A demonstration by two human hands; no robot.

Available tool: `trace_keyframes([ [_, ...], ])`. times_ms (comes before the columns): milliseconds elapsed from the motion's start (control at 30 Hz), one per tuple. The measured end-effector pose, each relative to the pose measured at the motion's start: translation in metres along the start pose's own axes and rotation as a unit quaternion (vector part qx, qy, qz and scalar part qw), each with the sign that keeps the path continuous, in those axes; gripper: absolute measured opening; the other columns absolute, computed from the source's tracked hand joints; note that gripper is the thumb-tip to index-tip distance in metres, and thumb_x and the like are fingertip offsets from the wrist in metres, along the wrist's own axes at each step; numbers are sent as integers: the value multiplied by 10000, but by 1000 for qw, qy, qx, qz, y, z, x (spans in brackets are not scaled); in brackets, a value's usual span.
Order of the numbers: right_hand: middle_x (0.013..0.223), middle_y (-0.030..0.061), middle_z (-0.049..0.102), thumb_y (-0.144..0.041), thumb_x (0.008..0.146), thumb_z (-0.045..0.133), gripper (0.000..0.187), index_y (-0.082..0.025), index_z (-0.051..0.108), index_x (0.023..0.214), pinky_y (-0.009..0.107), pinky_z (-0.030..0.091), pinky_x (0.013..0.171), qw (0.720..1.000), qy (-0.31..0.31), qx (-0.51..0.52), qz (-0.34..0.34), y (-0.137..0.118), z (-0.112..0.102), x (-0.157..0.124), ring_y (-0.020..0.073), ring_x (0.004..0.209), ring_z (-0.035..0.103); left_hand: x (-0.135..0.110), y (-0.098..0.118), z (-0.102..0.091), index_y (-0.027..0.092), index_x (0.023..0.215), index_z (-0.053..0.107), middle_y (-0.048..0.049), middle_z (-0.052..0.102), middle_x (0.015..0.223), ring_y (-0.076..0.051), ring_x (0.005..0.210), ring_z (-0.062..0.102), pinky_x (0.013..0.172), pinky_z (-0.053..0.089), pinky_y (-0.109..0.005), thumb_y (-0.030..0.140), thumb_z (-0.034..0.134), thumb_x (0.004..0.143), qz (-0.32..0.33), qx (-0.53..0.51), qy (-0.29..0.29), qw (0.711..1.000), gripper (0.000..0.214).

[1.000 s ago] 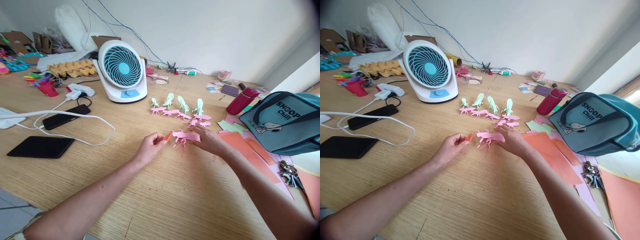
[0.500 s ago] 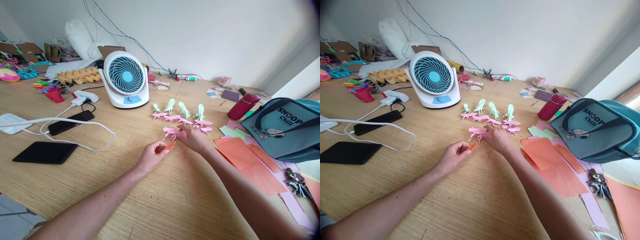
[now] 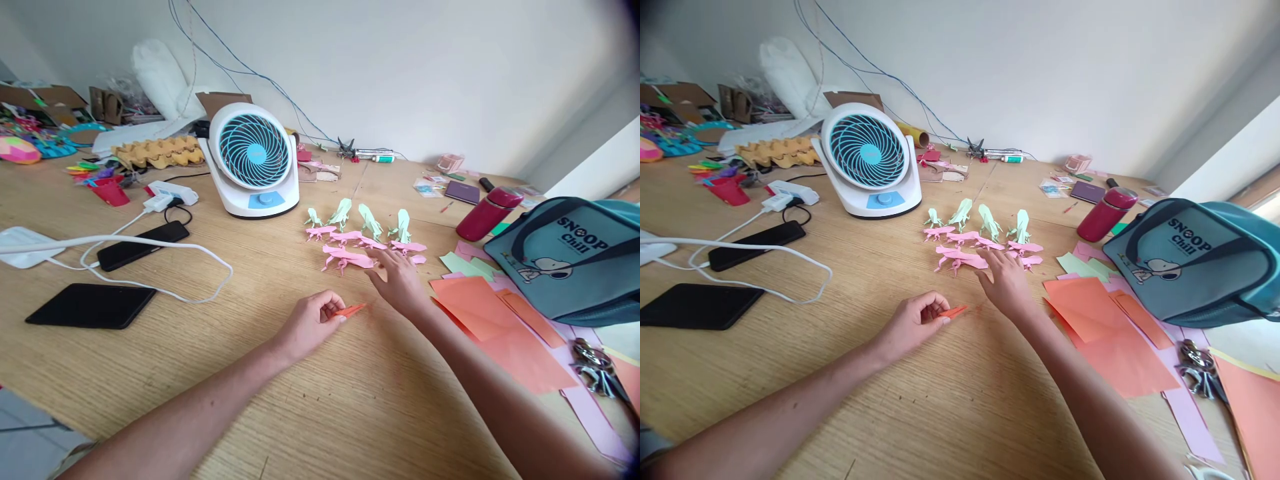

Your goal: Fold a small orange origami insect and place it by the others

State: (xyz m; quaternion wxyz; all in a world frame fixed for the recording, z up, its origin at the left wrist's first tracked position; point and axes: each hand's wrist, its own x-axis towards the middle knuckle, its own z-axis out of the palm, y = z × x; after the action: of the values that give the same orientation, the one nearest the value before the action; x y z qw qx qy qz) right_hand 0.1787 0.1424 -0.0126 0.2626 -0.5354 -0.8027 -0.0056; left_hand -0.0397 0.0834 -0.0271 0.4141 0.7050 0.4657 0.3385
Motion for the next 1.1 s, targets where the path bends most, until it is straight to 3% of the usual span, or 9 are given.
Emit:
trace_keyframes([
  [67,1112,65,715,-259,937,518,284,-238,571,1216,373,500,821,999,-21,37,2,-9,-18,-28,207,852,672,-5,7,1,189,827,612,27,648,776,-101,658,548,630,406,-206,177,644,796,6,25,-32,999,46],
  [200,1048,33,726,-280,943,512,218,-278,600,1143,349,538,765,972,-95,194,90,-37,-46,-88,197,857,679,-17,19,9,188,793,610,44,600,704,-95,625,517,578,367,-197,162,663,784,-6,40,-125,991,60],
  [400,834,9,689,-249,909,551,87,-278,631,925,349,506,681,948,-162,245,125,-63,-48,-144,201,739,634,-31,29,21,186,812,607,58,564,679,-81,598,479,551,338,-185,124,678,777,2,9,-230,973,101],
  [567,783,6,652,-245,921,547,99,-262,628,866,337,455,665,949,-149,236,147,-69,-42,-161,192,701,586,-34,34,24,174,759,607,54,577,704,-87,653,507,596,339,-191,70,672,769,62,79,-237,966,123],
  [833,842,24,647,-165,932,542,117,-220,635,888,338,419,733,963,-128,194,136,-74,-43,-159,181,747,585,-35,30,27,159,829,635,17,578,838,-92,711,532,646,400,-190,97,715,808,129,108,-215,962,103],
  [933,887,33,637,-177,946,544,119,-226,649,917,337,423,749,967,-120,186,124,-73,-44,-160,184,790,586,-41,27,29,153,865,653,-7,609,857,-111,785,573,720,433,-205,121,653,881,184,123,-202,954,36],
  [1100,993,52,614,-128,938,522,197,-238,653,1037,322,457,778,962,-118,213,124,-63,-51,-168,188,882,590,-47,22,28,144,915,675,-41,655,895,-138,855,586,804,449,-252,186,525,979,268,192,-181,927,169],
])
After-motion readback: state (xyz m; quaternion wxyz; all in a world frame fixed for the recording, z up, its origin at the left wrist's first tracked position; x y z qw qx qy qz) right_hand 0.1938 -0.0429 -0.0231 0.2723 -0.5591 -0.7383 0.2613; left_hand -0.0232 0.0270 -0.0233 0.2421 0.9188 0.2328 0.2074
